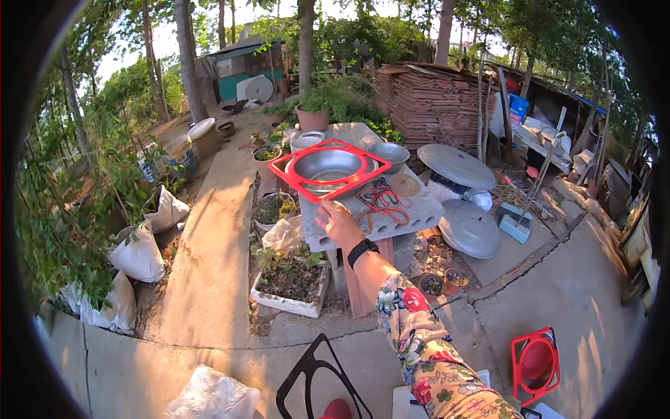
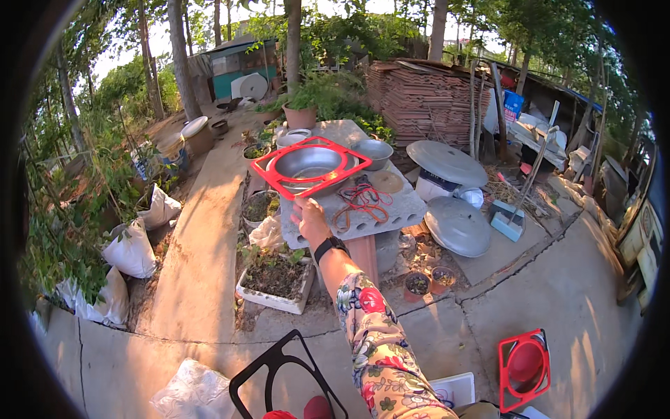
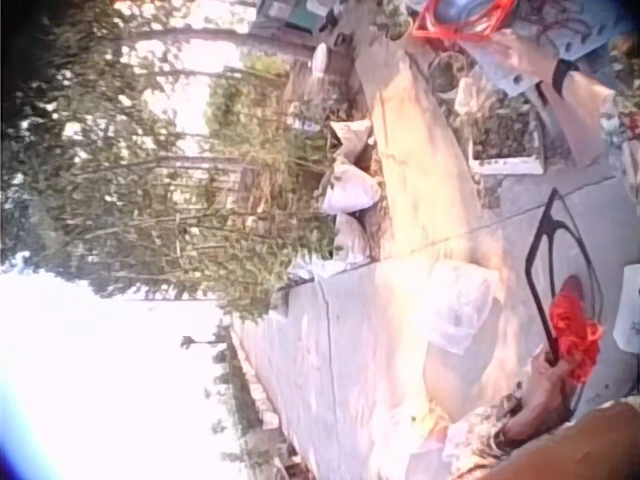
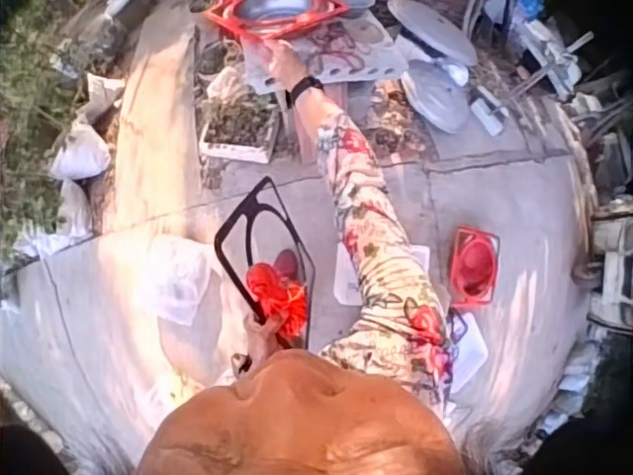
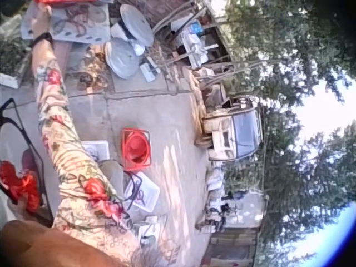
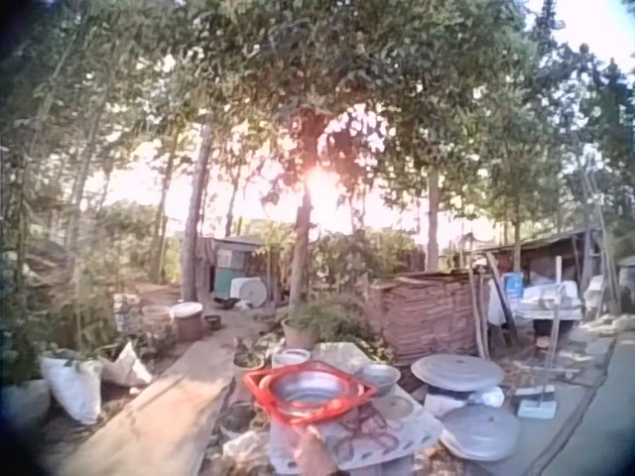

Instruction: Winding red rope around a black plastic frame.

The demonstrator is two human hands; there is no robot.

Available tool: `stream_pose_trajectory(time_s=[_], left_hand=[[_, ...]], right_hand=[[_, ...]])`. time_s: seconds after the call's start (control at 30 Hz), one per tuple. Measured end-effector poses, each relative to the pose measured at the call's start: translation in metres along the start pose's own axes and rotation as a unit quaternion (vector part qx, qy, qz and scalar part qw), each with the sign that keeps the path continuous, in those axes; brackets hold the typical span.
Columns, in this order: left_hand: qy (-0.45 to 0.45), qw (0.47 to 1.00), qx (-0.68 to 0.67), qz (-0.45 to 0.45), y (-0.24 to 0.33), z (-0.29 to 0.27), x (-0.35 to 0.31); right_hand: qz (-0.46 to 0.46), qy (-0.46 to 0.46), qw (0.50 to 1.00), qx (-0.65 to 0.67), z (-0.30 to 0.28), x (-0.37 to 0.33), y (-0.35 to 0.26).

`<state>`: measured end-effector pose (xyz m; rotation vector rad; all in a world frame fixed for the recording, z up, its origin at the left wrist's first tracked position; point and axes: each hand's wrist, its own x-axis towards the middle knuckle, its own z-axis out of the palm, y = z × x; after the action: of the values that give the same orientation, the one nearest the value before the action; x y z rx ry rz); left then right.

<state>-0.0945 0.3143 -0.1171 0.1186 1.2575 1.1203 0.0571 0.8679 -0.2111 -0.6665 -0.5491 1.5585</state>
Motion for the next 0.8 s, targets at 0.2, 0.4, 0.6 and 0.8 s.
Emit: stream_pose_trajectory(time_s=[0.2,0.4,0.6,0.8], left_hand=[[-0.044,0.999,-0.016,-0.012,0.005,0.001,0.003],[-0.039,0.998,0.040,0.015,0.002,-0.008,0.006],[-0.039,0.999,-0.017,0.018,-0.001,-0.002,-0.001],[-0.023,0.998,-0.046,0.019,-0.004,-0.012,-0.011]], right_hand=[[-0.017,0.027,0.999,0.041,0.006,0.011,0.002],[-0.026,0.095,0.994,0.046,0.001,0.012,-0.006],[-0.122,0.077,0.987,0.065,-0.023,-0.026,-0.022],[-0.062,-0.076,0.994,0.045,-0.084,-0.194,-0.049]])
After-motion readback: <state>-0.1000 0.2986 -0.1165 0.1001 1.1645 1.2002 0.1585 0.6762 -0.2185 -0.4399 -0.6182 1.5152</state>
